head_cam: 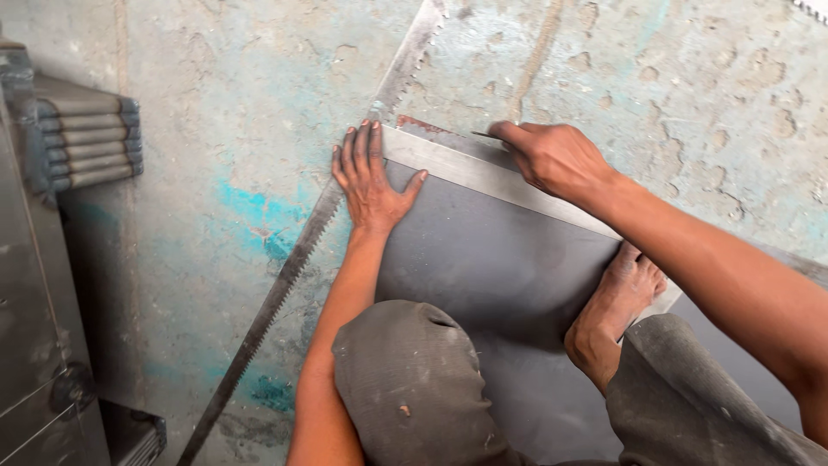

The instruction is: The person uses a metal square ruler and a yellow pencil to draw straight lines and right angles on a large, dark metal sheet. They repeatedly reposition the ruler to create a grid of intersecting lines across the surface.

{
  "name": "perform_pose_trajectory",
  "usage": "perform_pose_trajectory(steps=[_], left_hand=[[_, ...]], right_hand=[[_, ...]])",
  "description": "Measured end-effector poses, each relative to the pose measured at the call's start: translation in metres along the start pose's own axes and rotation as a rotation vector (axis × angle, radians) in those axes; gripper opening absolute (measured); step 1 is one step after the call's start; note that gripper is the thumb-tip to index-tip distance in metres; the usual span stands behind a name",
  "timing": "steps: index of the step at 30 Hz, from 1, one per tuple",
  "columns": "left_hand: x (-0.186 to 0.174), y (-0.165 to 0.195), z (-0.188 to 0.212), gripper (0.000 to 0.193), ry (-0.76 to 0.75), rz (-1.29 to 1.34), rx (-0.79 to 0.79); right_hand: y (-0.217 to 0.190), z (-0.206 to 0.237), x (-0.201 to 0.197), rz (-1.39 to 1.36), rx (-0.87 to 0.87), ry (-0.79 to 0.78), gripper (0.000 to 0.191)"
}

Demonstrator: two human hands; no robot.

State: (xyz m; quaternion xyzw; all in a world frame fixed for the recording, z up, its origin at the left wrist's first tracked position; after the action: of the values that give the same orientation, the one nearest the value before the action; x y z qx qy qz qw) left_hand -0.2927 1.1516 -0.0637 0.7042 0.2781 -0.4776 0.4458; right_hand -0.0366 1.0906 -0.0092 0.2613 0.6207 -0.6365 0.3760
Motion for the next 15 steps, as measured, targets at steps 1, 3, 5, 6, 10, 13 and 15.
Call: perform_pose_trajectory(steps=[1,3,5,6,10,13,15], left_hand=[[-0.001,0.000,-0.002,0.108,-0.010,-0.015,-0.006],[-0.001,-0.001,-0.005,0.109,-0.030,-0.042,-0.014],[-0.003,-0.001,-0.008,0.112,-0.035,-0.026,-0.033],[-0.003,-0.002,-0.010,0.113,-0.034,-0.017,-0.042],[-0.002,-0.004,-0.010,0.113,-0.063,-0.032,-0.060],[0.003,-0.006,-0.005,0.113,-0.049,-0.050,-0.043],[0.010,-0.008,-0.001,0.114,-0.066,-0.065,-0.025]], right_hand=[[-0.005,-0.017,0.009,0.033,-0.021,-0.053,0.032],[-0.017,-0.047,0.027,0.108,-0.081,-0.134,0.039],[-0.032,-0.073,0.042,0.198,-0.165,-0.184,0.049],[-0.038,-0.084,0.051,0.246,-0.186,-0.232,0.051],[-0.054,-0.104,0.077,0.315,-0.258,-0.243,0.053],[-0.036,-0.086,0.083,0.231,-0.270,-0.135,0.052],[-0.001,-0.051,0.084,0.281,-0.192,-0.282,0.059]])
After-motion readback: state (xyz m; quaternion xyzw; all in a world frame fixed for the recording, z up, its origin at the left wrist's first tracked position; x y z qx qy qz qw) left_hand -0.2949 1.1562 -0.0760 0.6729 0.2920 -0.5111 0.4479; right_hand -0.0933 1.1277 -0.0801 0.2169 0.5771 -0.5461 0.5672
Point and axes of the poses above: each hand's wrist, its own z-axis away from the middle knuckle, its own x-axis out of the palm, y = z × x, the point moved 6 cm from there along -z, towards the middle knuckle, and after that the axes turned 8 degrees about y, right-handed, at the moved point
